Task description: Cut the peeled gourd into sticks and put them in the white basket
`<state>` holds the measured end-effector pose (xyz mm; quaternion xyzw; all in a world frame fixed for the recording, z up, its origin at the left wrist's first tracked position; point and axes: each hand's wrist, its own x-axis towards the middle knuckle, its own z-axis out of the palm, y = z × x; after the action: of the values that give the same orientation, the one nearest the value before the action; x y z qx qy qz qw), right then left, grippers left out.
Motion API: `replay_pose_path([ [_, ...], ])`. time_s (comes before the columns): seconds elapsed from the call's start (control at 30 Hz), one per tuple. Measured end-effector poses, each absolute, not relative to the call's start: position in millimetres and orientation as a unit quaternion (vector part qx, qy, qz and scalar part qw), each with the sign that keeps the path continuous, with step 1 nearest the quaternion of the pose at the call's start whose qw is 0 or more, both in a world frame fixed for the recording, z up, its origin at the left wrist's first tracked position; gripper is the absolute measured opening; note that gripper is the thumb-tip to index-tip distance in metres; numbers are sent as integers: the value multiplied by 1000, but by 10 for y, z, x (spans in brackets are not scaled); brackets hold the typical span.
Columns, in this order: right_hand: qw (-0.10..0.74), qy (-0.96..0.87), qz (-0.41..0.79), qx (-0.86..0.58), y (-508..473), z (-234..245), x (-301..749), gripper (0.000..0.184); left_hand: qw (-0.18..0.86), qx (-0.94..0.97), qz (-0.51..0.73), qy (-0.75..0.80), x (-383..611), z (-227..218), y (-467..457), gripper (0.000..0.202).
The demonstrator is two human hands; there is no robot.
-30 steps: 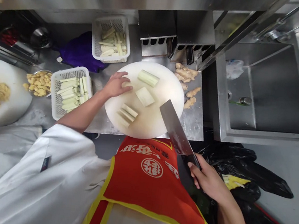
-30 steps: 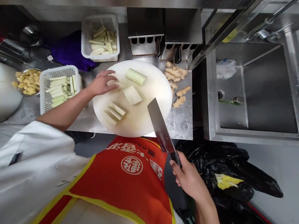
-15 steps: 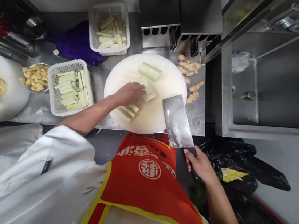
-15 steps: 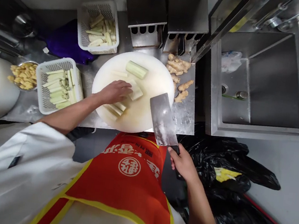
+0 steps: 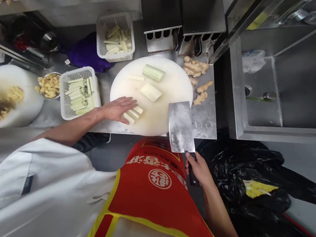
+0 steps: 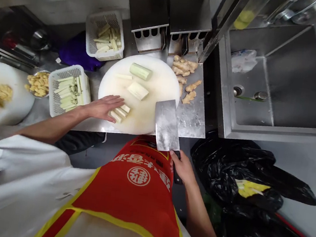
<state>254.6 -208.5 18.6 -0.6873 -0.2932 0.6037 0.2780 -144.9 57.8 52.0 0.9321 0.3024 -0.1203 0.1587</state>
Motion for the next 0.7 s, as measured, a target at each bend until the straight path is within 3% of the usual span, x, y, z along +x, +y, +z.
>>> replay_pose_path([
  [0.23, 274, -339, 604, -667, -2130, 135, 2151, 50, 141, 899, -32, 412, -1243, 397, 351, 77],
  [0.4, 314, -317, 641, -624, -2263, -11, 1619, 42, 114, 910, -27, 397, -1186, 264, 287, 75],
  [0.7, 417, -266, 593, -635, -2255, -208, 652, 39, 108, 929, 6, 354, -1184, 124, 363, 77],
])
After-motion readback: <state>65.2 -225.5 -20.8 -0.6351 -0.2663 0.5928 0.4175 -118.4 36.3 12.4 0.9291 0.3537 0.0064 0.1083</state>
